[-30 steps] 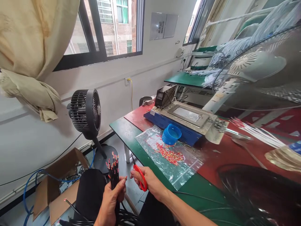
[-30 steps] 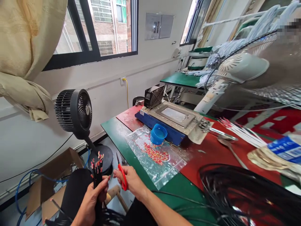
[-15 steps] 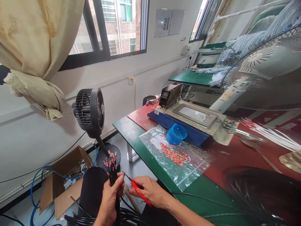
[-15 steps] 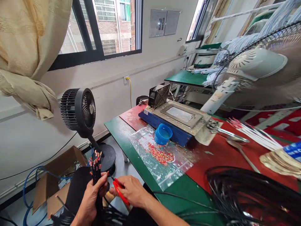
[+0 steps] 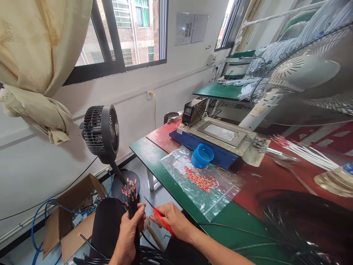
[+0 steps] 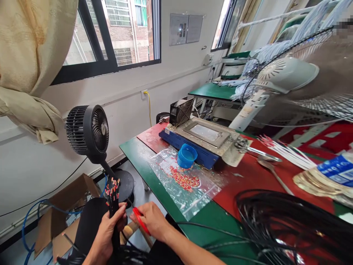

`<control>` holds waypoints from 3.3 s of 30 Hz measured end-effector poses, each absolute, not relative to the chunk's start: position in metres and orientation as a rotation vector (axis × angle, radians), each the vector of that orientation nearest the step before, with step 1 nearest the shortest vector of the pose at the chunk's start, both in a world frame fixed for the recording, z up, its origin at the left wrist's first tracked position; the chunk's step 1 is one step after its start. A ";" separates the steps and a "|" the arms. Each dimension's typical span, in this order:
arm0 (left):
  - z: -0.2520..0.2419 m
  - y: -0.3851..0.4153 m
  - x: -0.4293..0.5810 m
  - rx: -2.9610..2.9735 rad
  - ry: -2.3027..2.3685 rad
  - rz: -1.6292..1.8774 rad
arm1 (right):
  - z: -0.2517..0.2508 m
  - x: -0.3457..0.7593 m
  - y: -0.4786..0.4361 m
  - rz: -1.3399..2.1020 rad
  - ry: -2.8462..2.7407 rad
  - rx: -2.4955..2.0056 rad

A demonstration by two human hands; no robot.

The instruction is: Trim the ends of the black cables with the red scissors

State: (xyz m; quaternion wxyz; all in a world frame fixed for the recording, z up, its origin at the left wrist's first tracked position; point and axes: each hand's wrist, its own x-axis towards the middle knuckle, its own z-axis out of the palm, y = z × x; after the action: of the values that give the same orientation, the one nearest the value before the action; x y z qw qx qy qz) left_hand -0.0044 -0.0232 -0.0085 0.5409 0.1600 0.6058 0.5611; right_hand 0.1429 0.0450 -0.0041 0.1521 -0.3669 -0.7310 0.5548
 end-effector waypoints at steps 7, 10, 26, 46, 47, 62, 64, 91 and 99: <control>0.000 -0.029 0.000 0.480 1.327 1.226 | -0.008 0.138 0.046 2.233 -1.377 -0.840; 0.002 -0.029 0.003 0.542 1.323 1.185 | -0.007 0.138 0.045 2.291 -1.284 -0.802; 0.001 -0.031 0.008 0.595 1.370 1.184 | -0.004 0.139 0.042 2.304 -1.270 -0.831; 0.003 -0.036 0.003 0.598 1.173 1.132 | 0.002 0.142 0.039 2.515 -1.203 -0.744; 0.003 -0.035 0.002 0.604 1.185 1.131 | 0.001 0.141 0.038 2.508 -1.190 -0.769; -0.003 -0.037 0.007 0.561 1.225 1.225 | 0.002 0.140 0.039 2.484 -1.142 -0.801; 0.000 -0.036 0.007 0.582 1.233 1.226 | 0.002 0.139 0.038 2.448 -1.144 -0.788; 0.005 -0.033 0.007 0.707 1.309 1.220 | -0.010 0.139 0.040 2.393 -1.220 -0.755; 0.002 -0.035 0.006 0.659 1.296 1.272 | -0.005 0.139 0.039 2.399 -1.229 -0.791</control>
State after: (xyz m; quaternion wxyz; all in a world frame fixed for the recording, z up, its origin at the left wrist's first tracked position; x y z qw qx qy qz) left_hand 0.0058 -0.0354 0.0021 0.5686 0.2807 0.5517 0.5417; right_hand 0.1391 0.0391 -0.0053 0.1654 -0.2777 -0.4315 0.8422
